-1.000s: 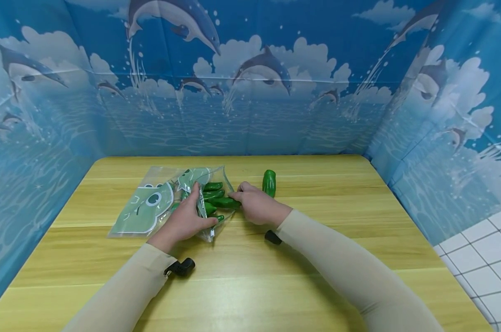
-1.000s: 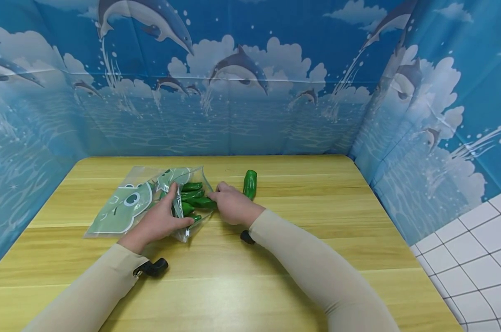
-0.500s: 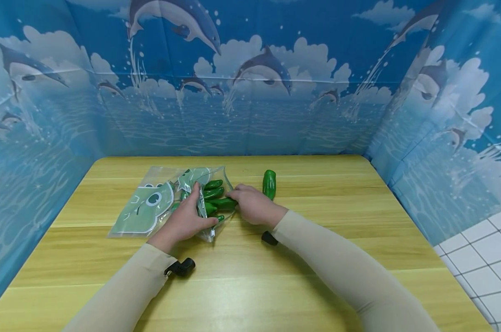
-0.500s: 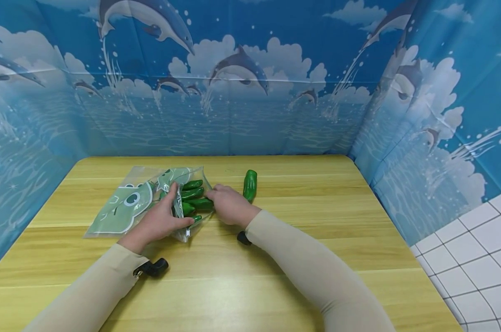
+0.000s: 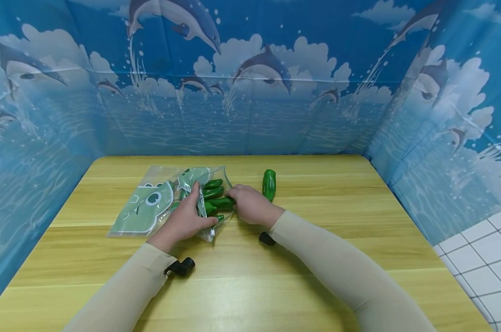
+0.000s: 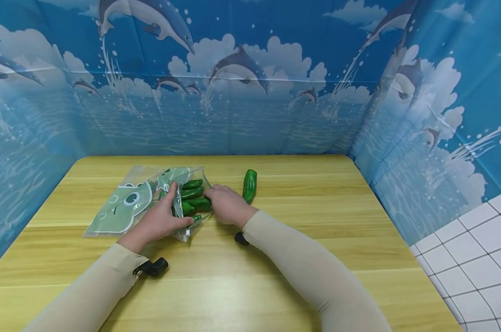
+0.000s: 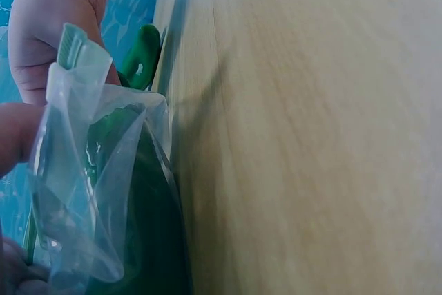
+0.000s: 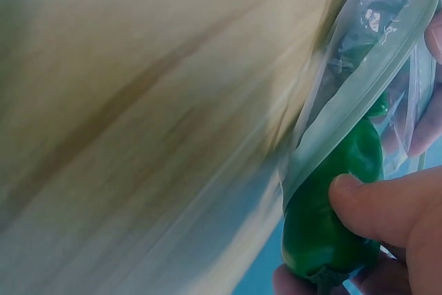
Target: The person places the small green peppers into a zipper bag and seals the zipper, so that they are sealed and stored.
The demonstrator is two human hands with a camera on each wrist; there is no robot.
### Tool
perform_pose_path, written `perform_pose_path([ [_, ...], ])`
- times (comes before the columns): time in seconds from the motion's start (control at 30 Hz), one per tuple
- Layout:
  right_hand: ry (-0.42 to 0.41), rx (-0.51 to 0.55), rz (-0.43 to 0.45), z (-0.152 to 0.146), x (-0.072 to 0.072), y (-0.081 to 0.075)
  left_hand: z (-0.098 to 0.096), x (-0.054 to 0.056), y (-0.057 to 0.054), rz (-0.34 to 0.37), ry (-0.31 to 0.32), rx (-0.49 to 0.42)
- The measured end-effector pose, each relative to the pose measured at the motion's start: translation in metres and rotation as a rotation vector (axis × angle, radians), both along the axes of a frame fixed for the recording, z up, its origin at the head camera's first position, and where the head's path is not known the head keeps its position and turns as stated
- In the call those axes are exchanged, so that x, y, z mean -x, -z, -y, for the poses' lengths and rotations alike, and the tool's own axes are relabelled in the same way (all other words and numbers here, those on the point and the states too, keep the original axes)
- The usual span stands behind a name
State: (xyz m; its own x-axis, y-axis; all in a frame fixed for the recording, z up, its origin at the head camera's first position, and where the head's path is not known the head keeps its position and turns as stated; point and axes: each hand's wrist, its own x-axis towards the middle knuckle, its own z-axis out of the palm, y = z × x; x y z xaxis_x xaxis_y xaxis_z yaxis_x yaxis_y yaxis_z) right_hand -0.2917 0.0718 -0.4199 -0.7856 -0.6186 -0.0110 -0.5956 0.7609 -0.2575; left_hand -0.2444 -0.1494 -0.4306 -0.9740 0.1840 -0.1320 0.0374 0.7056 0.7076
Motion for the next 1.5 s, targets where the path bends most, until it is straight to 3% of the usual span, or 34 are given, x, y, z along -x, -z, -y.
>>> perform_pose_path([
  [0.37, 0.004, 0.009, -0.040, 0.004, 0.000, 0.001, 0.000, -0.001, 0.000, 0.001, 0.000, 0.011],
  [0.93, 0.046, -0.058, -0.100, 0.018, 0.001, 0.006, -0.001, 0.000, 0.001, -0.011, 0.007, 0.034],
  [1.33, 0.049, 0.022, 0.012, 0.009, 0.004, 0.007, 0.000, 0.000, 0.001, -0.010, 0.006, 0.030],
  [1.5, 0.050, 0.012, -0.014, 0.000, 0.004, 0.007, -0.001, -0.001, 0.000, -0.003, -0.001, 0.036],
])
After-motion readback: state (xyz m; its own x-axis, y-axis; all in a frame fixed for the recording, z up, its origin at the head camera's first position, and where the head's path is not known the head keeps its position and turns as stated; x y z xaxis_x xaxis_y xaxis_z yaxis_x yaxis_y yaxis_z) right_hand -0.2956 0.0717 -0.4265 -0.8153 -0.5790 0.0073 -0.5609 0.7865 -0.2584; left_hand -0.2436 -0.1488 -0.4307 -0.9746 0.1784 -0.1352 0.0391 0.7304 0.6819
